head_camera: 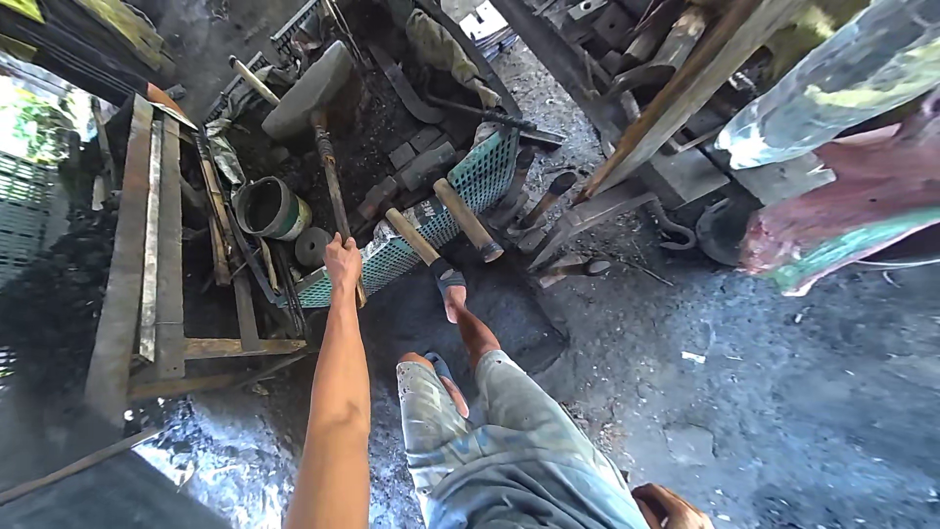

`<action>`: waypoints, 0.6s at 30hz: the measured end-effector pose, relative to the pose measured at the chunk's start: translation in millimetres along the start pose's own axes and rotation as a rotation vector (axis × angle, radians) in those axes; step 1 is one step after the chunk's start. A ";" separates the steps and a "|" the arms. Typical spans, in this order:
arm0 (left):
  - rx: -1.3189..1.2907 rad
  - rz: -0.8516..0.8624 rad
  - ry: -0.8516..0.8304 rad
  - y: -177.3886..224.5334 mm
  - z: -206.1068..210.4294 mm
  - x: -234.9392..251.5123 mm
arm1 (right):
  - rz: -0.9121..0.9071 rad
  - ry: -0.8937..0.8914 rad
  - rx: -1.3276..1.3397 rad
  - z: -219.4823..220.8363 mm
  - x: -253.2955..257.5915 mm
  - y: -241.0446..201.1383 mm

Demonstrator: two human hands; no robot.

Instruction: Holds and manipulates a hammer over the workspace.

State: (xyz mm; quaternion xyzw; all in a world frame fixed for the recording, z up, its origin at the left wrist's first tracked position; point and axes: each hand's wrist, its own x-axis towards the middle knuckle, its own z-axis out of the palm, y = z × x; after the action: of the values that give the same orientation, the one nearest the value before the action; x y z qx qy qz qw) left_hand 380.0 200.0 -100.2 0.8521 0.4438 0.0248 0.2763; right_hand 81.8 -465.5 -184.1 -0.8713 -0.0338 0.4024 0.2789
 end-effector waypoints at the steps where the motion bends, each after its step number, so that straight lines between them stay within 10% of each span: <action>1: -0.006 -0.017 -0.007 -2.0 1.3 -1.1 | 0.000 -0.003 -0.003 0.8 -0.9 0.5; 18: -0.061 -0.085 0.003 -15.9 -8.4 -12.4 | 0.004 -0.002 0.001 2.6 -0.5 2.2</action>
State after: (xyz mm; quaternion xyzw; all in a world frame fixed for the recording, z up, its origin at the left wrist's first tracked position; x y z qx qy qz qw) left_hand 358.3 201.4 -98.3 0.8236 0.4791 0.0277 0.3023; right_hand 79.2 -466.3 -186.2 -0.8708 -0.0322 0.4040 0.2782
